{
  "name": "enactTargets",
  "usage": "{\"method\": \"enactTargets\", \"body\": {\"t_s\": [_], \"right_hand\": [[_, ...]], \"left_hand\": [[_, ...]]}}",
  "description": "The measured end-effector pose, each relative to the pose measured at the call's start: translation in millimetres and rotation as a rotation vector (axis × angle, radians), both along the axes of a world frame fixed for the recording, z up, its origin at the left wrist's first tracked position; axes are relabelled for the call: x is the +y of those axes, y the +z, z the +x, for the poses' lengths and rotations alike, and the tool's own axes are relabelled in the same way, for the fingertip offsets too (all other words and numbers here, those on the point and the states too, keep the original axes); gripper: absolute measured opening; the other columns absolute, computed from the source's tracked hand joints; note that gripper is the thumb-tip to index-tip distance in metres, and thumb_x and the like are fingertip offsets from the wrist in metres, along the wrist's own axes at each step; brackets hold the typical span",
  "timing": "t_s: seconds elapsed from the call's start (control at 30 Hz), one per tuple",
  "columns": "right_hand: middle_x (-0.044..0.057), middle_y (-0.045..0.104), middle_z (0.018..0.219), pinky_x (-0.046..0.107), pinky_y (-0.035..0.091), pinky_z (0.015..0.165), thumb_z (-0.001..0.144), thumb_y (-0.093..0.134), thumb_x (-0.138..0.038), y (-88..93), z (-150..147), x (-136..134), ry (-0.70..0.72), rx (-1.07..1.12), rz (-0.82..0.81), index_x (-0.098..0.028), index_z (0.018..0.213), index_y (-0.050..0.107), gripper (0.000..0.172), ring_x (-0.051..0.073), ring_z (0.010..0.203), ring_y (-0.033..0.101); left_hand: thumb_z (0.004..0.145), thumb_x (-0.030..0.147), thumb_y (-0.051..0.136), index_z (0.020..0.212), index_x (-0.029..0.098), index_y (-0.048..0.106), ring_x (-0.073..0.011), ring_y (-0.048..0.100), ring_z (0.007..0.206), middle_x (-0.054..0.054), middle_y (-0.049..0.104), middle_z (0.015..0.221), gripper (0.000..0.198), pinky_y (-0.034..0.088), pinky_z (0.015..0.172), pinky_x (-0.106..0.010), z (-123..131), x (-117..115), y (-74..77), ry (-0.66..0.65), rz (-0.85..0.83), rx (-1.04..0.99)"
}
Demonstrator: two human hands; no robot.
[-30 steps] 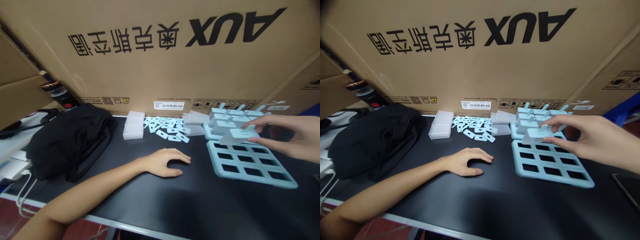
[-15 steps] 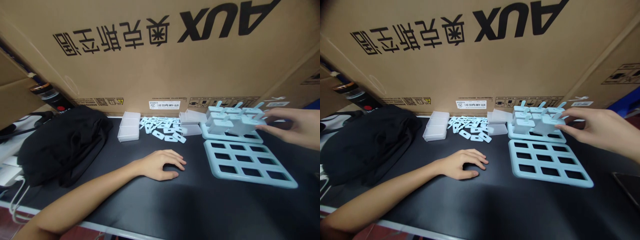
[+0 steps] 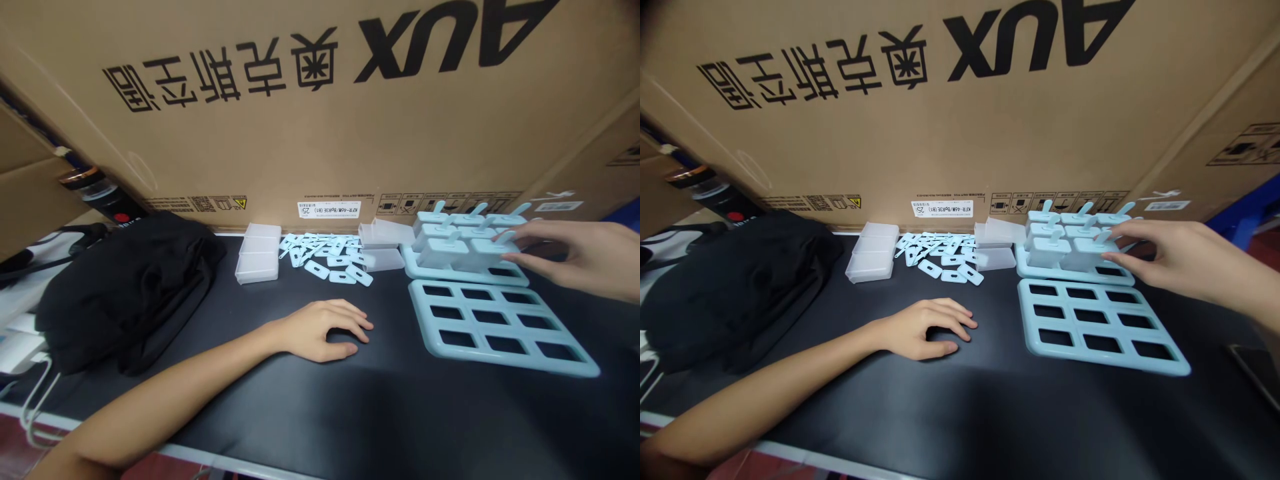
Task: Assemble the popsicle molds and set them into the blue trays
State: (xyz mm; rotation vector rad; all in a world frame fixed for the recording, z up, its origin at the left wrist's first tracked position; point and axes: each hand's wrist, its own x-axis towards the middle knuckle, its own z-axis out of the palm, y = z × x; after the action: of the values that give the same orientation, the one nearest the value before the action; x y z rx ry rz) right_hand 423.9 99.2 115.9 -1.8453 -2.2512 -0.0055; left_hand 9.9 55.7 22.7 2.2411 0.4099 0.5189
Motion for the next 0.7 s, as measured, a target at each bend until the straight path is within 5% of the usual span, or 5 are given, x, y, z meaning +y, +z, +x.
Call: {"method": "enactTargets", "body": {"t_s": [0.2, 0.37, 0.7], "right_hand": [[0.004, 0.068, 0.108, 0.033, 0.05, 0.072, 0.079, 0.04, -0.08, -6.4, 2.4, 3.6, 0.108, 0.001, 0.054, -0.026, 0.086, 0.07, 0.063, 0.021, 0.088, 0.065], [0.004, 0.068, 0.092, 0.03, 0.046, 0.062, 0.069, 0.045, -0.091, -14.6, 6.7, 9.6, 0.027, 0.055, 0.058, -0.024, 0.08, 0.07, 0.072, 0.015, 0.068, 0.06], [0.006, 0.065, 0.084, 0.029, 0.042, 0.063, 0.072, 0.05, -0.085, -21.6, 8.3, 14.5, 0.038, 0.092, 0.01, -0.021, 0.076, 0.064, 0.066, 0.015, 0.07, 0.056]], "left_hand": [[0.087, 0.022, 0.062, 0.11, 0.022, 0.07, -0.0195, 0.057, 0.125, -0.005, 0.069, 0.125, 0.024, 0.044, 0.11, -0.036, 0.0, 0.1, -1.6, 0.0, 0.017, 0.005], [0.087, 0.021, 0.061, 0.108, 0.022, 0.07, -0.0197, 0.058, 0.124, -0.005, 0.069, 0.124, 0.023, 0.045, 0.109, -0.037, 0.8, 0.6, -1.4, 0.008, 0.015, 0.004], [0.093, 0.021, 0.052, 0.112, 0.021, 0.064, -0.0183, 0.059, 0.116, -0.006, 0.068, 0.119, 0.023, 0.048, 0.103, -0.032, 3.4, -2.9, 6.5, 0.071, 0.176, 0.085]]}}
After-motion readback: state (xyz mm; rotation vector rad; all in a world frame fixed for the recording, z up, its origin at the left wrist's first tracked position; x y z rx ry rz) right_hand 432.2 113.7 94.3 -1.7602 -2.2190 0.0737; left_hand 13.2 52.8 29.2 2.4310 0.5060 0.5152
